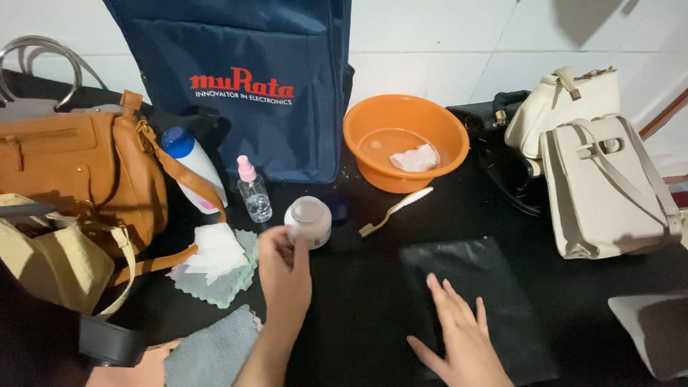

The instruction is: Cleaning and conditioning a piece of black leather on a workbench using a cloth and cleaner.

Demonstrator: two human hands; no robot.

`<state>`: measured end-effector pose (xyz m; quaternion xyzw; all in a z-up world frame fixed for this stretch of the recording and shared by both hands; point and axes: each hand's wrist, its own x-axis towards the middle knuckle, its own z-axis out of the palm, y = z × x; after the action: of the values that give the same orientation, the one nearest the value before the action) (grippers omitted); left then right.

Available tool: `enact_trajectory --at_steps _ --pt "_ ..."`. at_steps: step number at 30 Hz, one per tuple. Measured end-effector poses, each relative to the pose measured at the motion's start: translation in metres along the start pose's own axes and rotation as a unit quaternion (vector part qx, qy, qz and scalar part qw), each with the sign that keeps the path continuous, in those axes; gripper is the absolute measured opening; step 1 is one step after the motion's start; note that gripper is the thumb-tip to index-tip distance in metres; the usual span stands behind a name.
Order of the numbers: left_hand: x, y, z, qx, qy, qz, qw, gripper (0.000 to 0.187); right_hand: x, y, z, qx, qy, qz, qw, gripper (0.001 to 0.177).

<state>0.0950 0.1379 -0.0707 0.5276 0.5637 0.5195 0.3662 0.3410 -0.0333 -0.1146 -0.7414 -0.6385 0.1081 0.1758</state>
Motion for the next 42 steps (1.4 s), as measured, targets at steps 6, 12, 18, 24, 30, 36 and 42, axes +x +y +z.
enact_trajectory --at_steps 6,12,18,24,30,36,42 --pt "-0.001 -0.039 -0.018 0.188 -0.190 0.004 0.964 0.035 0.009 -0.004 -0.011 -0.014 -0.055 0.023 0.998 0.093" --pt "0.019 -0.054 -0.014 0.185 -0.178 0.058 0.965 0.024 0.043 -0.116 -0.032 -0.019 -0.225 0.063 0.972 0.069" --pt "0.014 -0.047 -0.012 0.216 -0.192 0.052 0.956 0.022 0.054 -0.112 -0.004 -0.011 -0.136 0.028 0.990 0.058" --pt "0.013 -0.044 -0.012 0.272 -0.208 0.069 0.937 0.033 0.037 -0.002 0.018 0.472 0.127 0.042 0.872 0.015" --pt "0.012 -0.039 -0.012 0.291 -0.210 0.057 0.931 0.031 0.011 0.043 -0.001 0.026 0.157 -0.029 0.987 0.060" --pt "0.006 -0.019 -0.014 0.312 -0.223 0.034 0.923 0.029 0.004 0.034 -0.012 0.132 0.118 -0.002 0.984 0.030" --pt "0.004 -0.020 -0.013 0.307 -0.215 0.030 0.927 0.029 -0.028 -0.020 0.007 -0.026 -0.002 -0.056 0.998 0.069"
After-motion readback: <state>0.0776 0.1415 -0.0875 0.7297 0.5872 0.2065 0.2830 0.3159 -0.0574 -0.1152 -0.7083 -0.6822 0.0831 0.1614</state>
